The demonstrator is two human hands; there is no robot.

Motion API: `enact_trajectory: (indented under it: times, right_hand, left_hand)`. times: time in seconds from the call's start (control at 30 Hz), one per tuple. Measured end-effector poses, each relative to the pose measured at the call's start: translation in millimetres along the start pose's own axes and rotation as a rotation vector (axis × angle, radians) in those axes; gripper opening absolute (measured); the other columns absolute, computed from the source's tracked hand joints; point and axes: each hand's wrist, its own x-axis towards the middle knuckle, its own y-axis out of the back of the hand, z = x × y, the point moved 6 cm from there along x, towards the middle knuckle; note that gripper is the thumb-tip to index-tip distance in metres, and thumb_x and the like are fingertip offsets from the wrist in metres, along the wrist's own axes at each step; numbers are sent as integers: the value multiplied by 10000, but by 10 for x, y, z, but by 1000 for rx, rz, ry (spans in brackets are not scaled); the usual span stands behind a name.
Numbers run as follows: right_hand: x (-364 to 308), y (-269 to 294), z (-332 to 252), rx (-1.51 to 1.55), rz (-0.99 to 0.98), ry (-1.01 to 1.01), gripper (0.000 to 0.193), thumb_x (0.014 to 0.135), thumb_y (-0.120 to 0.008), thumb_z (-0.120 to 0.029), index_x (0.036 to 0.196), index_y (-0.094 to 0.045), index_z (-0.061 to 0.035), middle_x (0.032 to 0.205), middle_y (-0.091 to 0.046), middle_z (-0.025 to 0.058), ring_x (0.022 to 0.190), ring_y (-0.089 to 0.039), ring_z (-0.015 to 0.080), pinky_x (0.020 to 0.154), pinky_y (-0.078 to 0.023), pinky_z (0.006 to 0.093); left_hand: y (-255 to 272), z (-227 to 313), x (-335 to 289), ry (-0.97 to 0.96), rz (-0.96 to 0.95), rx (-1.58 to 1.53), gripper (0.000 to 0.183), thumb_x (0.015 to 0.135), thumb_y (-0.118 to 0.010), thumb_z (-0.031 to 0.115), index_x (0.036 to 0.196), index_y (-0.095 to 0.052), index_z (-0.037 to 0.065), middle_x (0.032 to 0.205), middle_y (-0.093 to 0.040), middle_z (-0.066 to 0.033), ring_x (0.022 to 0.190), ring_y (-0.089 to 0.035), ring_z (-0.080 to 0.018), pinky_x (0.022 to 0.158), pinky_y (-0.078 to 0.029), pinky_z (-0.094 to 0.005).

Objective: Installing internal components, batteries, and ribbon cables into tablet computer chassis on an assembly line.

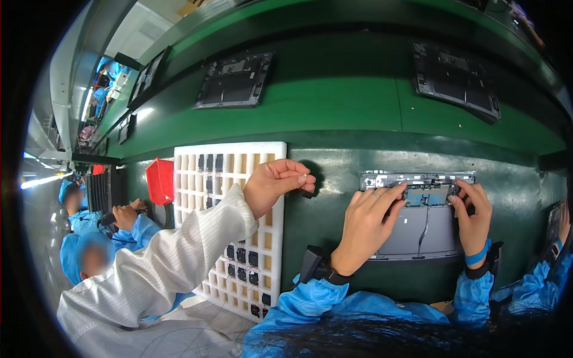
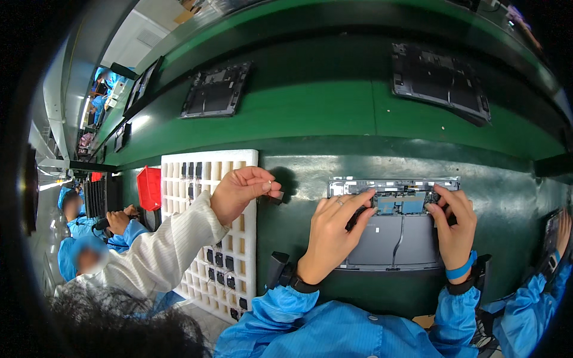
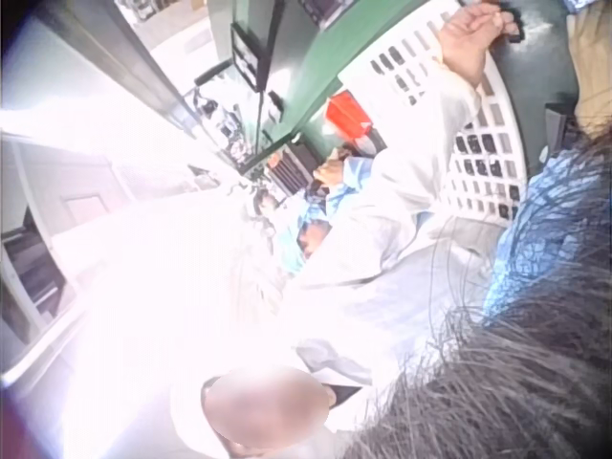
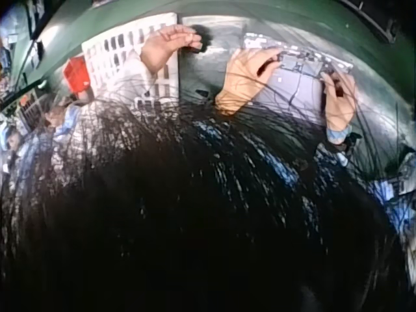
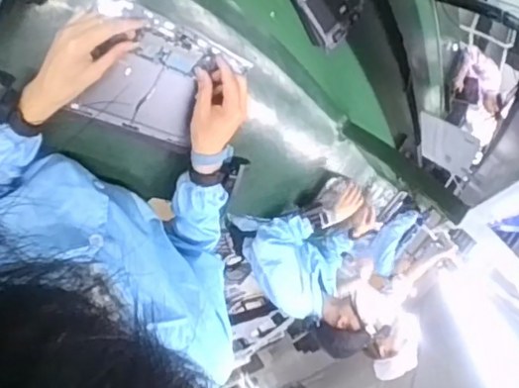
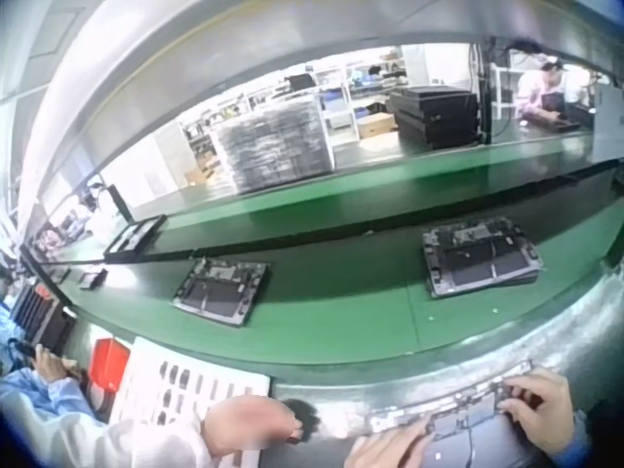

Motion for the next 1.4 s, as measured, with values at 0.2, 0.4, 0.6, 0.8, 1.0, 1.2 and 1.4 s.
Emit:
enact_trajectory:
  times: [0.2,0.4,0.6,0.8,1.0,1.2,1.4]
  right_hand:
    - [20,-45,-25,5,-12,19,374,892,-800,46,1258,-770,-24,932,-611,52,795,-572,143,641,-445,277]
    - [1,-34,-4,19,-12,7,384,883,-804,58,1257,-771,-23,937,-616,56,796,-576,141,636,-451,275]
    - [19,-42,-27,-10,-4,45,381,876,-815,49,1247,-775,-27,933,-618,55,795,-575,150,638,-453,283]
    - [34,-37,-53,1,-18,16,368,888,-815,33,1249,-774,-28,956,-626,57,790,-578,149,641,-454,278]
    - [23,-15,-37,-12,-22,-4,375,891,-810,36,1260,-765,-18,982,-626,66,798,-590,144,647,-466,279]
    - [50,-16,-61,24,-14,13,366,876,-819,34,1235,-777,-25,934,-648,74,785,-597,163,646,-473,293]
    - [61,-30,-66,3,9,-10,376,872,-845,-7,1241,-793,-58,945,-663,53,741,-575,148,630,-470,296]
  left_hand:
    - [75,2,-9,5,-3,24,400,912,-832,71,1305,-761,86,986,-785,-9,869,-711,-211,778,-464,-353]
    - [61,41,-2,22,-8,8,393,910,-836,77,1297,-767,89,1002,-786,-16,893,-717,-215,786,-468,-351]
    - [68,-4,-34,52,-23,-9,396,907,-845,85,1296,-768,89,1083,-781,-45,959,-721,-227,815,-470,-358]
    - [65,0,-21,74,-23,-3,406,908,-841,61,1306,-769,93,1107,-776,-49,968,-717,-226,816,-461,-354]
    - [44,7,-20,71,-34,-20,410,908,-839,50,1310,-773,92,1112,-778,-59,967,-716,-235,820,-471,-361]
    - [98,-15,-27,134,-113,-28,542,848,-892,82,1370,-744,101,1127,-800,-45,916,-691,-252,901,-519,-382]
    - [127,34,93,151,-120,-56,491,861,-867,45,1338,-757,74,1114,-788,-70,861,-668,-243,859,-521,-364]
